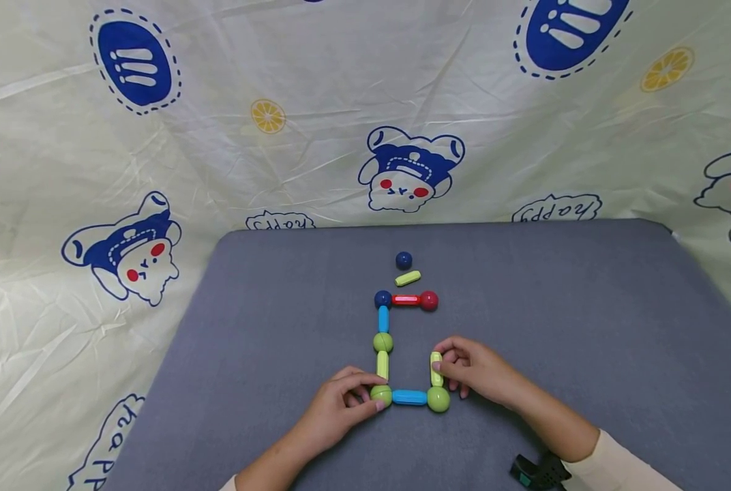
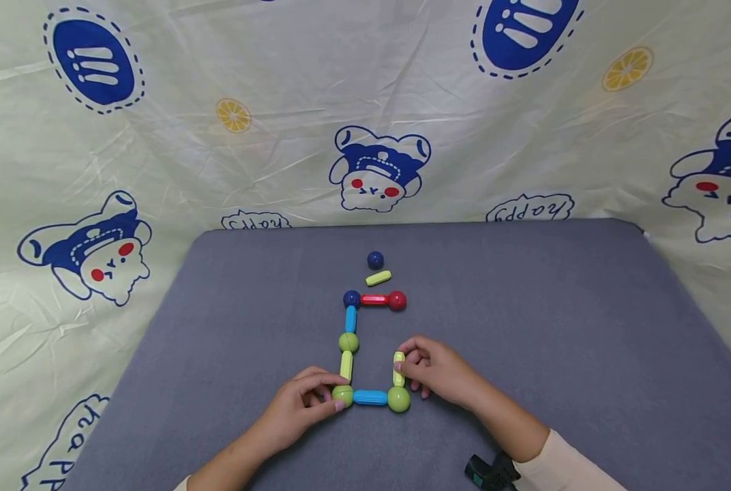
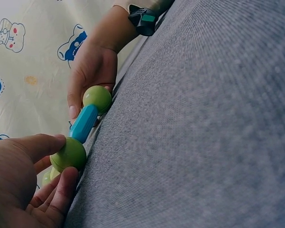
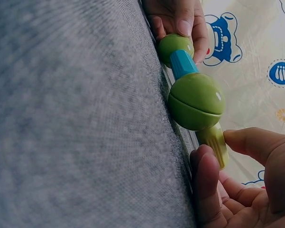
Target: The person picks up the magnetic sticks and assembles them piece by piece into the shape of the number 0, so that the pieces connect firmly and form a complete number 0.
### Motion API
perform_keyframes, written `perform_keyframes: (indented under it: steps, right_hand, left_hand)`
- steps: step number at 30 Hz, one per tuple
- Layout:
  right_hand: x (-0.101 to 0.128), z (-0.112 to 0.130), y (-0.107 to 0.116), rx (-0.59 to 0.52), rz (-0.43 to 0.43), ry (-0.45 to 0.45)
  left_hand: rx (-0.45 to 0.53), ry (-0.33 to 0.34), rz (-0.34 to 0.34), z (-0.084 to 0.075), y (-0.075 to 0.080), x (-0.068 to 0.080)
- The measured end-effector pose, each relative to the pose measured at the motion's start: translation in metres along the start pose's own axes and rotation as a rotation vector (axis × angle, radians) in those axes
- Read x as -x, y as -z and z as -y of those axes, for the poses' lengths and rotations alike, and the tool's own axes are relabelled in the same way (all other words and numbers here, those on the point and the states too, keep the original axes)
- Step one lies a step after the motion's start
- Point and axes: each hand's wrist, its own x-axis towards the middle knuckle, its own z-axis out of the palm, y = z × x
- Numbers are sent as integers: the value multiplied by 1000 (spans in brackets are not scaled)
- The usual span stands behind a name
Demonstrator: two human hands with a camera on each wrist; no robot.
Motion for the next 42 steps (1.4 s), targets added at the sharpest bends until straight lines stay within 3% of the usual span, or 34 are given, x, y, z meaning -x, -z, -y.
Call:
perform_keyframes:
  steps: [9,17,24,31,36,42]
  right_hand:
    - [0,-1,0,-9,-14,-2]
    - [2,4,2,14,27,-13]
    - [7,8,3,72,35,-42]
    - [17,11,1,113,29,-31]
    - [24,10,-3,143,17,-42]
    - [30,8,-7,163,14,-61]
  left_hand:
    - [1,-3,-1,0,0,0]
    - [10,14,-9,0,-1,0]
    - [25,57,-19,-2,1,0]
    - [11,51,-67,-7,6,-3]
    - [-16,-22,-129,-16,16,-18]
    - [-29,-61,-197,-25,37,-59]
